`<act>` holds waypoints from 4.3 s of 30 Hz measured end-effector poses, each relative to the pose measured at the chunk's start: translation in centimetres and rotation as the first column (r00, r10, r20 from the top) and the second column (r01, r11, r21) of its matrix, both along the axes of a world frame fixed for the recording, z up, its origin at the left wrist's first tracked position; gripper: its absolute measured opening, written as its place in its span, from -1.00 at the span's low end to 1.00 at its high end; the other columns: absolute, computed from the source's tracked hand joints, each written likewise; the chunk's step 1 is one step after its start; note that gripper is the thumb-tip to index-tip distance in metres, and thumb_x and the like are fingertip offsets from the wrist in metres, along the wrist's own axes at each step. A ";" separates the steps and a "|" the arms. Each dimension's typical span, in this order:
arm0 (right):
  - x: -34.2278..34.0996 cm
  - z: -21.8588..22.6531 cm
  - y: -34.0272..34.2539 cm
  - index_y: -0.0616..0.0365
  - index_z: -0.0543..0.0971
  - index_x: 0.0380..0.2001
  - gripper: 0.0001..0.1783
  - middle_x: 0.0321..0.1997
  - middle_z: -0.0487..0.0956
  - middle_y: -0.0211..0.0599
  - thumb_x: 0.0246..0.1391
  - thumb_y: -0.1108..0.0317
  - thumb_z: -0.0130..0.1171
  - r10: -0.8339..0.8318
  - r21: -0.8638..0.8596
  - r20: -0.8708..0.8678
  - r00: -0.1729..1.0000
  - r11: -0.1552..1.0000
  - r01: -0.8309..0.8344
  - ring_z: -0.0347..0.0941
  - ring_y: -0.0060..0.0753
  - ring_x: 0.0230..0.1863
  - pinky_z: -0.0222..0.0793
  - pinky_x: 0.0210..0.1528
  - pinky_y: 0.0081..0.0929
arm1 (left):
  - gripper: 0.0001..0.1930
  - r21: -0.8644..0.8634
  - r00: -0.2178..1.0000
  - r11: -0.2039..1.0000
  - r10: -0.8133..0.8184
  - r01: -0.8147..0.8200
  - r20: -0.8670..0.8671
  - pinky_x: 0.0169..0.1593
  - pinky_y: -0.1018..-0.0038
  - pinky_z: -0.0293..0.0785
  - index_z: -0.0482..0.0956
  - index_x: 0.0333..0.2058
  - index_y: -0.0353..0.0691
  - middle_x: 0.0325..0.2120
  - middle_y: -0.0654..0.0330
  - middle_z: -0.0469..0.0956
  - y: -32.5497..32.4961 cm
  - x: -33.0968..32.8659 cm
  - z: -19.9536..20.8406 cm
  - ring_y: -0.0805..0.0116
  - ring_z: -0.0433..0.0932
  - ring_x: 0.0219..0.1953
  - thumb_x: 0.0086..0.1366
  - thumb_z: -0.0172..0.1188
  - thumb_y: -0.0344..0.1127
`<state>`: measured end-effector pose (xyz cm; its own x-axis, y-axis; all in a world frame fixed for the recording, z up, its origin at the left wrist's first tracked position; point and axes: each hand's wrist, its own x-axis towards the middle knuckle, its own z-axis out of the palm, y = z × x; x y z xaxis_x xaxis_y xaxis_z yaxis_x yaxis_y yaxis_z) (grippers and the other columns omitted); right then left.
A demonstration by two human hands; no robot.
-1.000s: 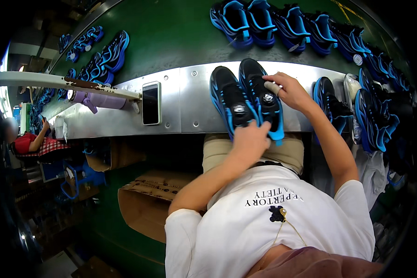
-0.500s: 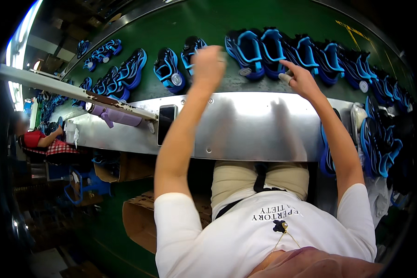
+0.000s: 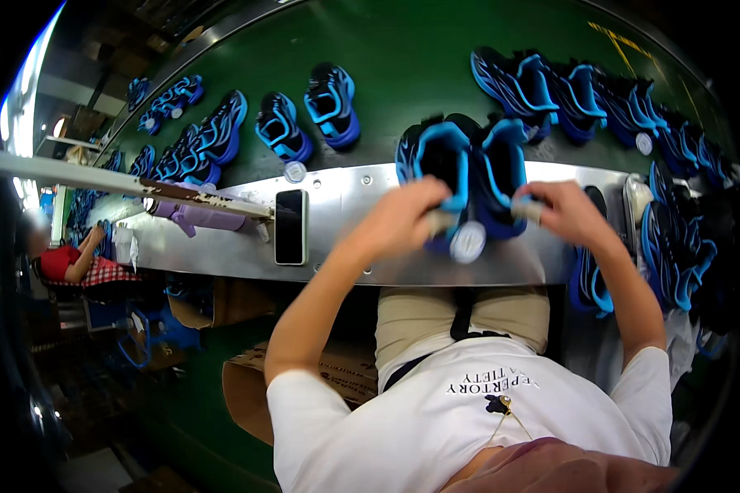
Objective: The person wipes the surfaces of several blue and black sneakers using a white cloth while the shoes sit on a conveyor belt in a manufacturing facility.
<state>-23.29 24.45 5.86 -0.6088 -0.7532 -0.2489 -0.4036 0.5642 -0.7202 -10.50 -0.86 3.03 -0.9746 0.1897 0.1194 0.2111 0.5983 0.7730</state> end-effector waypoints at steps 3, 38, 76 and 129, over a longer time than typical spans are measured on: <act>6.5 0.7 3.4 0.18 0.60 -0.34 -0.80 -0.50 0.56 -0.12 -0.03 0.32 0.26 0.067 -0.038 -0.024 0.997 0.997 -0.068 0.49 -0.14 -0.48 0.38 -0.38 -0.35 | -0.75 0.012 0.998 1.000 0.005 -0.006 0.062 -0.19 0.34 0.45 0.52 -0.22 -0.27 -0.35 0.09 0.50 2.8 7.4 -0.1 0.07 0.51 -0.26 0.06 0.20 -0.46; 6.8 -3.1 -1.9 0.03 0.49 -0.14 -0.57 -0.17 0.42 -0.12 -0.18 0.56 0.14 0.138 0.029 -0.614 0.777 0.988 -0.153 0.42 -0.02 -0.20 0.45 -0.23 -0.25 | -0.68 -0.406 0.845 0.767 0.322 -0.498 -0.427 -0.21 0.38 0.42 0.60 -0.32 -0.25 -0.01 0.20 0.51 9.4 4.2 -4.8 0.17 0.39 -0.29 -0.14 0.13 -0.62; 3.0 -0.7 1.5 0.01 0.67 -0.22 -0.74 -0.25 0.48 -0.15 -0.06 0.32 0.28 0.274 -0.038 -0.384 0.882 0.950 -0.311 0.42 -0.11 -0.19 0.36 -0.16 -0.29 | -0.80 0.139 0.858 0.854 0.512 -0.502 -0.047 -0.12 0.39 0.42 0.62 -0.26 -0.27 -0.27 0.09 0.55 7.4 4.8 -2.4 0.12 0.49 -0.21 0.08 0.27 -0.43; 2.8 -2.7 2.9 0.03 0.61 -0.22 -0.65 -0.37 0.44 -0.22 -0.13 0.20 0.34 0.230 -0.138 -0.219 0.948 0.955 -0.264 0.43 -0.15 -0.28 0.35 -0.19 -0.29 | -0.81 -0.036 0.840 0.886 0.425 -0.462 -0.338 -0.27 0.53 0.39 0.57 -0.21 -0.24 -0.26 0.20 0.51 9.0 4.3 -0.4 0.41 0.45 -0.34 0.16 0.19 -0.48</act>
